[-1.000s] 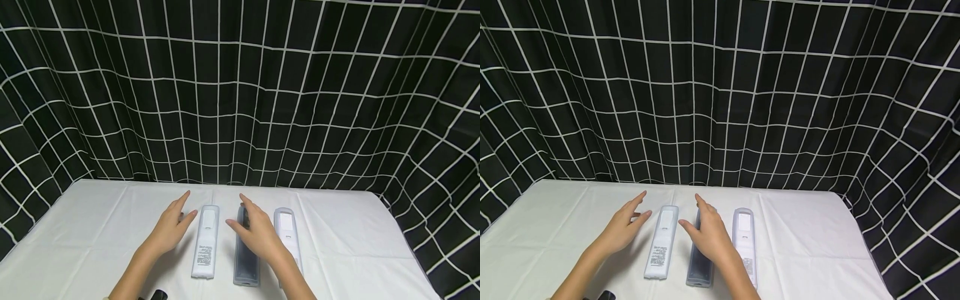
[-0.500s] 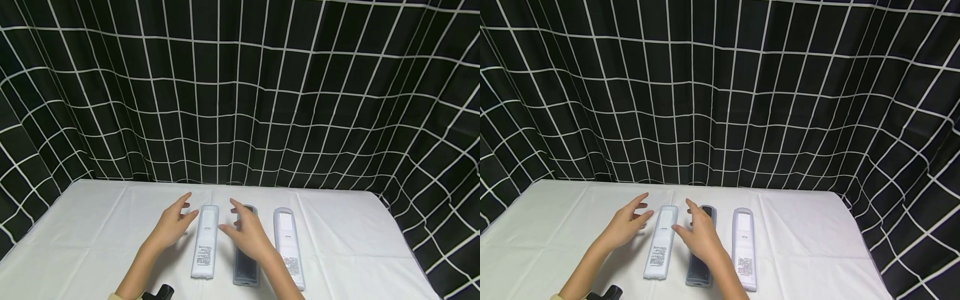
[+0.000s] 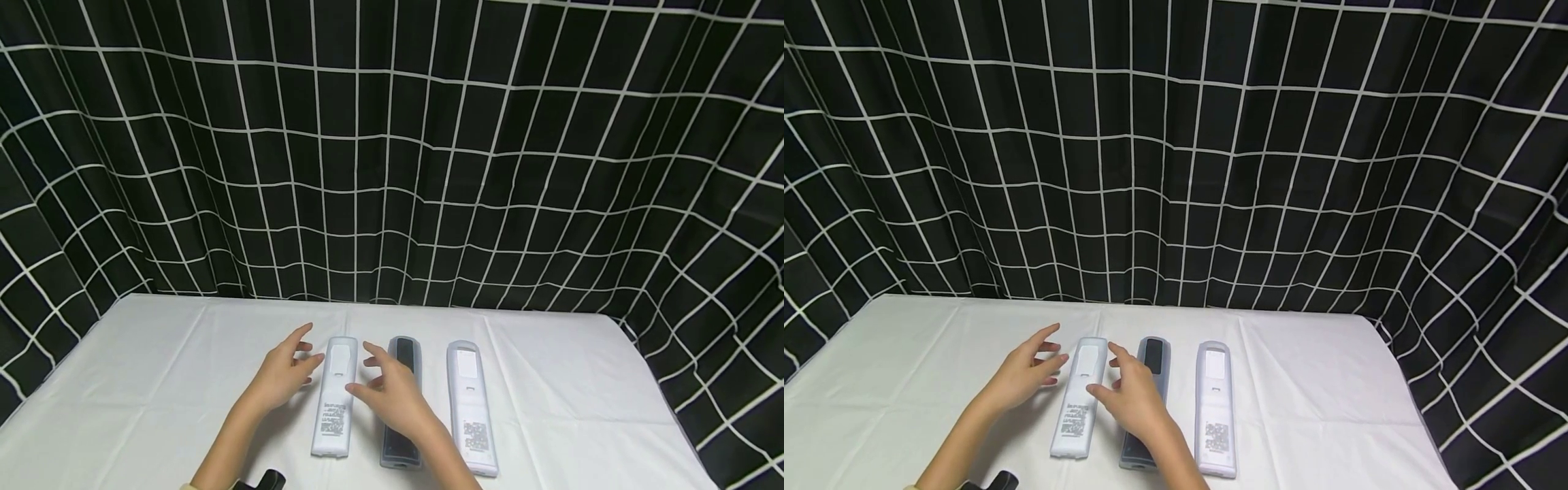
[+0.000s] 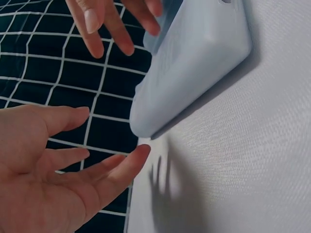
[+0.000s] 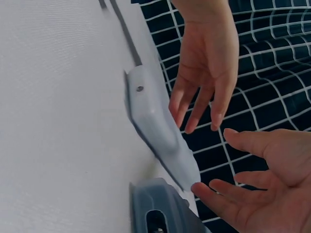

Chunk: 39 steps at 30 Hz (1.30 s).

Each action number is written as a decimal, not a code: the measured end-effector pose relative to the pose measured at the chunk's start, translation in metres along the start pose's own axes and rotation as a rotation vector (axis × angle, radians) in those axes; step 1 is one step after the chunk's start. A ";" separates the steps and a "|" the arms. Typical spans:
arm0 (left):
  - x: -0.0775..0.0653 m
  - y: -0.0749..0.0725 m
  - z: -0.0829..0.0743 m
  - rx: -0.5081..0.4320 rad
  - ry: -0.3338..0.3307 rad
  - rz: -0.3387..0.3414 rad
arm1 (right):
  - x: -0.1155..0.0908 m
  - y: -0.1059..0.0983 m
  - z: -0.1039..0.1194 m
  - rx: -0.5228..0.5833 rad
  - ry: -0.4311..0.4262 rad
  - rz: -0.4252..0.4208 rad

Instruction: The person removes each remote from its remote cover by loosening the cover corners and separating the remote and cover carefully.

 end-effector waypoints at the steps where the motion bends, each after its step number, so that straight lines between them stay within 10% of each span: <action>1: 0.000 0.000 0.001 -0.003 -0.002 0.002 | -0.001 0.001 -0.001 0.006 0.007 0.002; 25: -0.003 0.007 0.011 -0.180 -0.040 0.145 | -0.002 0.021 -0.010 0.162 0.149 0.066; 39: 0.002 0.014 0.012 -0.102 -0.076 0.118 | 0.000 0.023 -0.012 0.097 0.141 0.033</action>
Point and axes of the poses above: each hand's wrist, its own x-axis towards the middle knuckle, its own y-axis out of the palm, z = x × y, the point moved 1 cm from there along x, towards the middle knuckle, and after that the axes turned 4 degrees about z, right-handed, at the moved point
